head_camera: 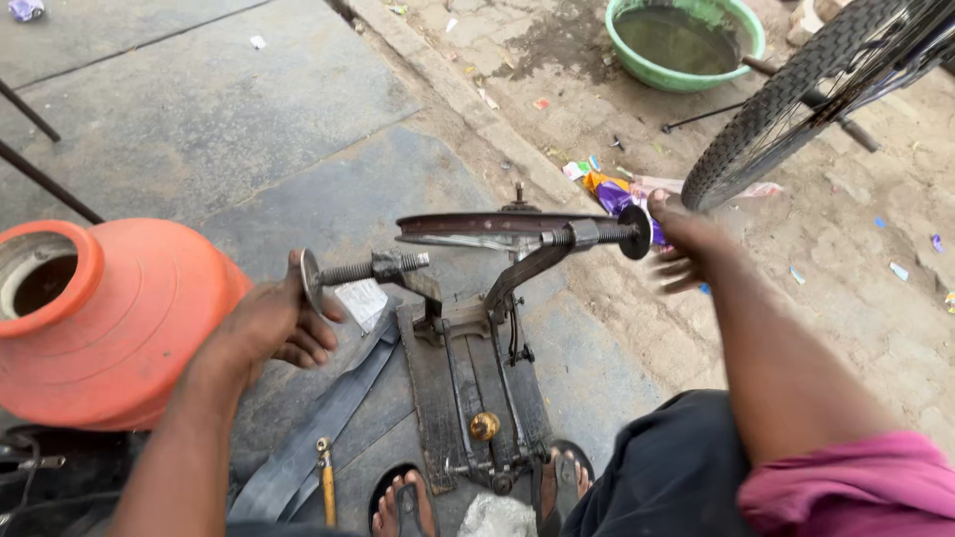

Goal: The person mounts a bicycle wheel into a truing stand, applies oil to the hub with a small dispenser, and uses a spoke wrench to adjust the tension of individual spokes.

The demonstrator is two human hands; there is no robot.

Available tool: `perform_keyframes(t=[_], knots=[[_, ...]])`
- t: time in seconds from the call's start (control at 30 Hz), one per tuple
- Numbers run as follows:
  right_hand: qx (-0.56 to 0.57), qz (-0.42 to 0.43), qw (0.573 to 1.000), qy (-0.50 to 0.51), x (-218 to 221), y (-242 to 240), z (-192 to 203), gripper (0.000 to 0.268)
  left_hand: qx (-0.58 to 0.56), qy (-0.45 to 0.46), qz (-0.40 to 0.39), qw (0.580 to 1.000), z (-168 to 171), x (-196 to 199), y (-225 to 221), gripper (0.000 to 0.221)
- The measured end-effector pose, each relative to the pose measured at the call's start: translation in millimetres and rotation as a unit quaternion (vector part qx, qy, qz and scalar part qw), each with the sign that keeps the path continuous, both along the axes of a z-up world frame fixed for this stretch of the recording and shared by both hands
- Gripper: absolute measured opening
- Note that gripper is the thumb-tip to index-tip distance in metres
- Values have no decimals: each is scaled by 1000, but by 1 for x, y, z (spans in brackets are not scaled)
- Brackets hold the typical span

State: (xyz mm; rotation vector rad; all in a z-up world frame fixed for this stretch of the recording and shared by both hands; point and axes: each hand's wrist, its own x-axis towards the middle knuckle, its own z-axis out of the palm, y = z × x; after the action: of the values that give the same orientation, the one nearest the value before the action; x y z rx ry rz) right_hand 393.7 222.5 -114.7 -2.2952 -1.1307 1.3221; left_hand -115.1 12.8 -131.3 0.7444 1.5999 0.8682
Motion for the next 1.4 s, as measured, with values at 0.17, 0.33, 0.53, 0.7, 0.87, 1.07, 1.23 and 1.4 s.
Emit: perform_keyframes(t=[0.17,0.33,0.53,0.7,0.87,1.07,1.23,1.4], knots=[[126,-31,958,256,-28,66,-51,56,50,184,98,977,61,22,-13,36],[101,-101,899,415,-71,120,-56,46,142,161,167,962,96,29,-8,30],[122,-70,822,552,-93,115,-18,50,212,141,176,951,107,36,3,23],[247,125,835,476,-119,59,80,54,321,135,195,917,119,50,15,17],[350,119,744,557,-123,-4,158,58,376,141,198,894,136,71,16,14],[471,76,733,486,-80,-89,199,55,386,166,151,895,148,109,2,15],[445,296,650,541,-73,-153,172,34,362,195,59,910,150,143,-4,18],[457,251,736,432,-88,-222,125,36,240,241,54,939,110,171,-39,23]])
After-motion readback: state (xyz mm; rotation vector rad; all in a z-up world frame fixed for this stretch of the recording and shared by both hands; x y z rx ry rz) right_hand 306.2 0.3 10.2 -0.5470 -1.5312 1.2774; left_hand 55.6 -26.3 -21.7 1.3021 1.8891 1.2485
